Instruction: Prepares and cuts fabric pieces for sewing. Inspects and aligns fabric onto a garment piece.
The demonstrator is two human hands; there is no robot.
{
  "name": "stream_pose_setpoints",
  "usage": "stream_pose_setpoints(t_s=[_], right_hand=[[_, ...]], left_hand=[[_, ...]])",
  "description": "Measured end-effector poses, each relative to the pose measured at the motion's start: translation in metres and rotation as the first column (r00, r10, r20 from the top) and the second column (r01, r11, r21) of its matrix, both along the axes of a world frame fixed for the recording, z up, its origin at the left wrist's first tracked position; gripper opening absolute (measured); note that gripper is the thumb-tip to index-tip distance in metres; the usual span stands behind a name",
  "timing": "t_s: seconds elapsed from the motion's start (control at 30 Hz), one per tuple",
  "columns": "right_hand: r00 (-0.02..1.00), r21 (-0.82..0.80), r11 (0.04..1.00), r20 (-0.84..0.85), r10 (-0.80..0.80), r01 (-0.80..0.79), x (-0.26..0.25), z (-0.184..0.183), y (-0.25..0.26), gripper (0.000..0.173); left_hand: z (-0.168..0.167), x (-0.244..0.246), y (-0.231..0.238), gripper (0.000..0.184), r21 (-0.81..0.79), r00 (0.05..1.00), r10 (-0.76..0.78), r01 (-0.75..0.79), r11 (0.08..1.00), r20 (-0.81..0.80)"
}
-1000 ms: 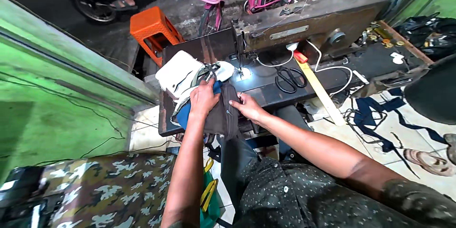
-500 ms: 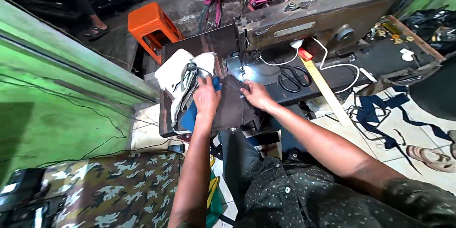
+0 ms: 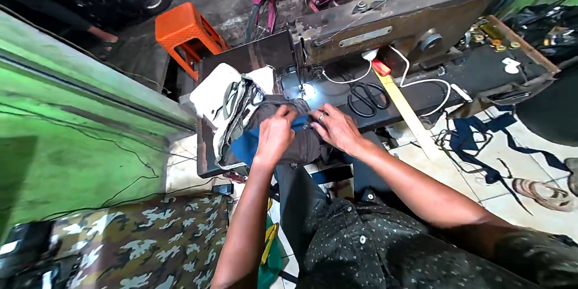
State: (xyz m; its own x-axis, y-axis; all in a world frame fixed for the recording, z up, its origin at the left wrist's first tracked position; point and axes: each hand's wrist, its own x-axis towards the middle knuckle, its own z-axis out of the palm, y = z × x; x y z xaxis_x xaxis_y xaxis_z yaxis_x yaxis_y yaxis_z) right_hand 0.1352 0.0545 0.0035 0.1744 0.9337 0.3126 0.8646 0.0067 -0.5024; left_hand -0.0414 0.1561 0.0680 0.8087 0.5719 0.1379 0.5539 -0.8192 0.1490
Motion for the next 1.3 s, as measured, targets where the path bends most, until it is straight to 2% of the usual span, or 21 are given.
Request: stream_pose_setpoints(t_s=[0.03,0.1,0.27,0.43,0.53,0.6,0.67,0.7,0.73,0.8,0.83,0.9,0.93,1.0,1.03,1.07,1.1,1.2,1.3], right_hand=[[0.999,0.021,0.999,0.013,0.047,-0.047,-0.001,-0.004,-0.001,0.028],[0.995,-0.034,0.996,0.055,0.086,-0.084,-0.004,-0.01,-0.001,0.028],[0.993,-0.089,0.995,0.1,0.062,-0.053,-0.002,-0.014,0.0,0.031],[0.996,-0.065,0.994,0.033,0.087,-0.085,0.006,-0.013,-0.001,0.031],[0.984,0.093,0.987,-0.11,0.141,-0.131,0.008,-0.002,-0.017,0.041],[0.926,0.169,0.963,-0.282,0.25,-0.209,0.002,0.016,-0.033,0.056],[0.782,0.174,0.929,-0.501,0.37,-0.328,-0.008,0.034,-0.05,0.073],[0.698,0.188,0.903,-0.58,0.419,-0.386,-0.015,0.038,-0.056,0.077],[0.645,0.189,0.887,-0.625,0.44,-0.422,-0.021,0.039,-0.06,0.077],[0.633,0.15,0.891,-0.654,0.414,-0.429,-0.035,0.034,-0.059,0.062],[0.638,0.115,0.906,-0.674,0.372,-0.408,-0.041,0.028,-0.055,0.054],[0.604,0.032,0.941,-0.759,0.242,-0.338,-0.054,0.018,-0.043,0.04],[0.585,-0.004,0.956,-0.792,0.176,-0.293,-0.06,0.015,-0.036,0.034],[0.607,-0.003,0.97,-0.781,0.149,-0.241,-0.069,0.011,-0.023,0.03],[0.637,0.031,0.971,-0.749,0.18,-0.237,-0.073,0.011,-0.019,0.03],[0.67,0.074,0.968,-0.709,0.221,-0.241,-0.077,0.011,-0.015,0.03],[0.699,0.115,0.959,-0.664,0.267,-0.258,-0.081,0.01,-0.012,0.029],[0.78,0.188,0.931,-0.509,0.365,-0.313,-0.091,0.007,-0.003,0.028],[0.85,0.063,0.917,-0.354,0.39,-0.394,-0.094,0.015,0.006,0.031]], left_hand=[[-0.008,0.002,0.002,0.035,-0.033,0.999,-0.021,0.019,0.999,-0.05],[-0.024,0.001,0.007,0.035,-0.117,0.993,0.025,-0.039,0.992,-0.114],[-0.038,-0.011,0.022,0.024,-0.318,0.981,0.168,-0.13,0.939,0.096],[-0.017,-0.017,0.01,0.034,-0.378,0.929,0.267,-0.158,0.912,0.257],[0.021,-0.028,-0.01,0.035,-0.534,0.843,0.377,-0.13,0.835,0.384],[0.048,-0.036,-0.034,0.032,-0.659,0.804,0.398,-0.011,0.752,0.441],[0.063,-0.039,-0.058,0.033,-0.694,0.831,0.324,0.099,0.713,0.452],[0.066,-0.039,-0.065,0.032,-0.675,0.865,0.269,0.103,0.731,0.424],[0.062,-0.038,-0.067,0.031,-0.61,0.896,0.199,0.095,0.786,0.396],[0.045,-0.037,-0.061,0.028,-0.407,0.927,0.126,0.031,0.913,0.353],[0.034,-0.037,-0.055,0.027,-0.359,0.928,0.146,-0.014,0.933,0.343],[0.015,-0.039,-0.041,0.027,-0.467,0.9,0.282,-0.103,0.878,0.332],[0.008,-0.041,-0.034,0.029,-0.583,0.866,0.381,-0.135,0.801,0.324],[0.0,-0.043,-0.024,0.038,-0.781,0.769,0.555,-0.121,0.613,0.317],[0.0,-0.044,-0.019,0.046,-0.825,0.742,0.598,-0.11,0.554,0.302],[0.002,-0.045,-0.014,0.053,-0.83,0.749,0.6,-0.123,0.544,0.282],[0.006,-0.046,-0.01,0.056,-0.803,0.787,0.562,-0.153,0.576,0.253],[0.026,-0.039,-0.002,0.044,-0.593,0.913,0.396,-0.268,0.759,0.094],[0.031,-0.012,0.018,0.034,-0.537,0.961,0.265,-0.266,0.801,-0.08]])
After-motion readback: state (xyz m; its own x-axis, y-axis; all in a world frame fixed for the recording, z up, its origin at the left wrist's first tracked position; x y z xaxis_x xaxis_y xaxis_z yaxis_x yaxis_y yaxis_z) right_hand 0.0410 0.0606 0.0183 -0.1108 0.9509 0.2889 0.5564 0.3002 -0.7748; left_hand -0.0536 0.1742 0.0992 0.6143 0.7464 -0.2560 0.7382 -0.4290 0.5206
